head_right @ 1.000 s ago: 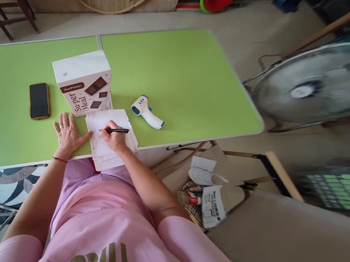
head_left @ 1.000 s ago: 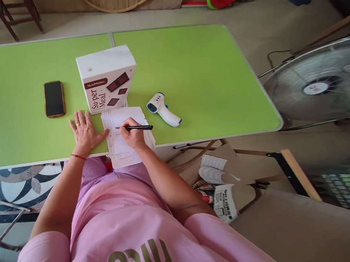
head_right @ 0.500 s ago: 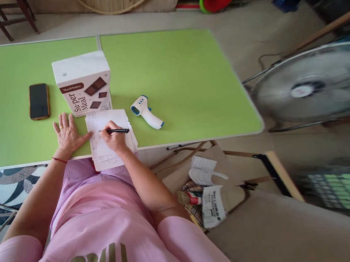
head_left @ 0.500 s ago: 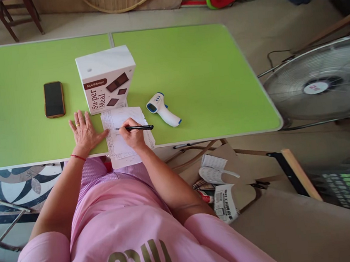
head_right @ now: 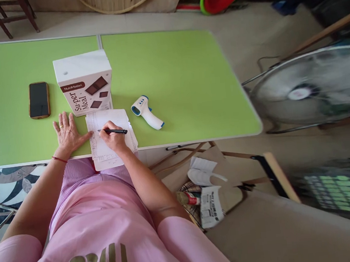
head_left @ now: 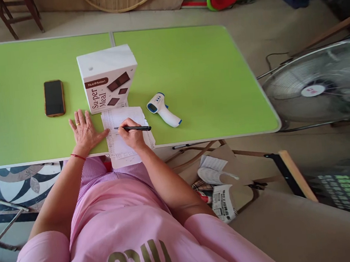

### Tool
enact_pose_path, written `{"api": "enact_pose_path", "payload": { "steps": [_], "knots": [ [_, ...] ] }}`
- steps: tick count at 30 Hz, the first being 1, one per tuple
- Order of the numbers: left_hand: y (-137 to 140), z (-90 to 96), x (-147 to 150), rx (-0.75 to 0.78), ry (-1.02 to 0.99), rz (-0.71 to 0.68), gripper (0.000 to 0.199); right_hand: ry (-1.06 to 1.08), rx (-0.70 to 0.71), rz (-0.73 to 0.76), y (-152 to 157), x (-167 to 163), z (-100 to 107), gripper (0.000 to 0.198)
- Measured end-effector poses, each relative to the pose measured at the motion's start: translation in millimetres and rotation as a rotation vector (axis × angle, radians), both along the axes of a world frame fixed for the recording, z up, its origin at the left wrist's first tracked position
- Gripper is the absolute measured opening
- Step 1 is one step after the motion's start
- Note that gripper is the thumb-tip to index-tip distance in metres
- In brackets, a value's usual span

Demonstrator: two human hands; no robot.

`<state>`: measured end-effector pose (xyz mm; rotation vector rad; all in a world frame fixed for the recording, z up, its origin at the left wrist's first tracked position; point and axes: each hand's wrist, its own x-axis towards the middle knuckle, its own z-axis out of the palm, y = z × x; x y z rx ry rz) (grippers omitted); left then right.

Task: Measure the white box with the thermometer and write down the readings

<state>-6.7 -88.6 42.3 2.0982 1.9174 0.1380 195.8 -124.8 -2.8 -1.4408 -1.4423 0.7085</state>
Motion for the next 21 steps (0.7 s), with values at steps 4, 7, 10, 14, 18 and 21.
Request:
{"api": "enact_pose_path", "payload": {
  "steps": [4,7,10,14,18,21],
  "knots": [
    [2,-3.7,-2,0.012,-0.025,-0.001,0.129,0.004,-0.006,-0.004,0,-1,0,0.023],
    [3,-7.5,-3,0.024,-0.038,0.003,0.129,0.011,0.014,-0.012,0,-2,-2,0.023],
    [1,-7.3,-3,0.017,-0.036,0.0,0.129,0.009,0.085,-0.03,-1,6,-3,0.022],
    [7,-1.5,-5,-0.029,-0.076,0.032,0.131,-0.154,0.223,-0.022,2,37,-3,0.027],
    [36,-2.0,-12,-0.032,-0.24,0.093,0.137,-0.485,0.236,0.047,12,71,-8,0.041],
    [63,-9.7,-15,0.105,-0.342,0.0,0.136,-0.629,0.163,0.1,15,82,-16,0.054]
  ]
}}
